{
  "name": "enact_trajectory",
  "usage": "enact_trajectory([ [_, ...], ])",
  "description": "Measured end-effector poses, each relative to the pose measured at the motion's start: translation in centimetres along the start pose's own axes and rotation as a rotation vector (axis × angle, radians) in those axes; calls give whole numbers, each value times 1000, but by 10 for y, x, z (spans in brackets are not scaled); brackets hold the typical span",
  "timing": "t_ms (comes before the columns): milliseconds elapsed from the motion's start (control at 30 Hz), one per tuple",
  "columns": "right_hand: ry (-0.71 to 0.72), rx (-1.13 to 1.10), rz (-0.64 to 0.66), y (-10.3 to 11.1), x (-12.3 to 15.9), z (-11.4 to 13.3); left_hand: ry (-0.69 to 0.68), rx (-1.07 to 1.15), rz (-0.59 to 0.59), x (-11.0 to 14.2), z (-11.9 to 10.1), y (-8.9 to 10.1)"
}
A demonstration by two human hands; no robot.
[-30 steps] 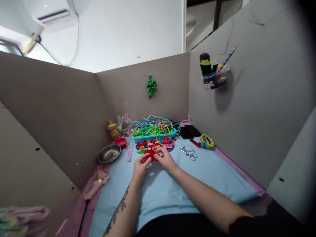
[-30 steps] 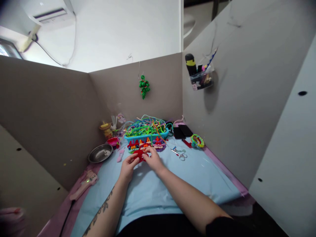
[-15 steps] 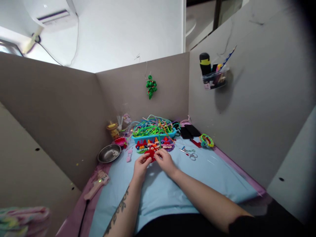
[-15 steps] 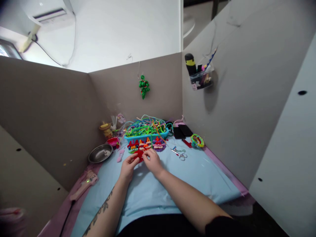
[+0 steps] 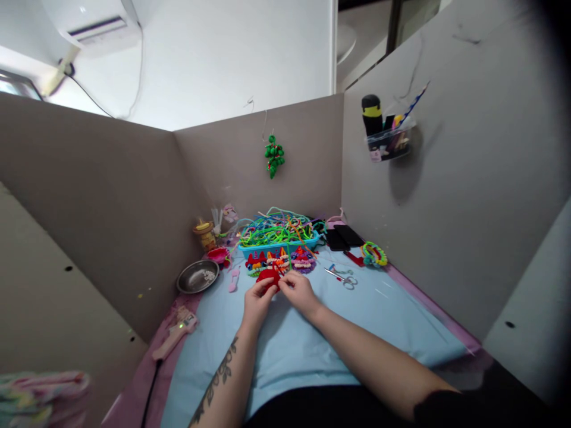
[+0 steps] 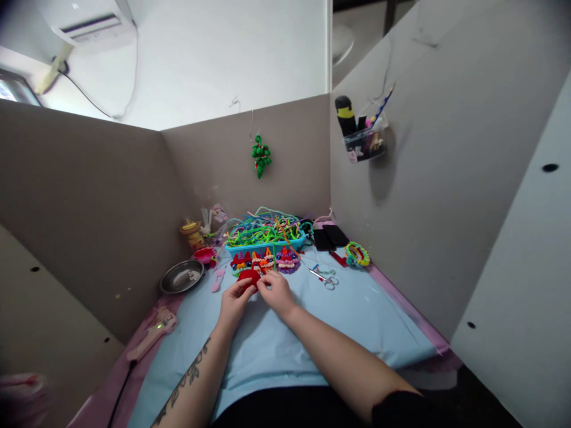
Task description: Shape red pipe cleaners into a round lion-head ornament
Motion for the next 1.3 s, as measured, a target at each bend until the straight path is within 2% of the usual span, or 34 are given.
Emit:
enact_trajectory([
  [200, -162, -154, -1, -6, 3, -16, -55, -72, 5, -2, 4, -1],
  [400, -339, -332, 56, -18, 8, -32, -81, -115, -6, -3, 4, -1],
  [600, -242, -245, -8, -9, 3, -21, -115, -156, 1, 2, -4, -5],
  [767, -163, -213, 19, -11, 2, -9, -184, -232, 27, 9, -14, -13],
  [1033, -121, -388, 74, -7, -1, 5, -66, -174, -56, 2, -1, -1],
  [1200, -146, -404, 77, -9, -2, 0, 24, -24, 20, -3, 6, -5],
  [1300, -155, -382, 122, -15, 1, -3, 79, 55, 45, -4, 10, -7],
])
Point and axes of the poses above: each hand's wrist, its own x-axis away from the middle knuckle, its own y-axis out of the back of the hand, z = x × y, the point moved 9 cm from there along -x, towards the middle knuckle, and after that the axes turned 12 degrees about y, right-handed, at the moved point
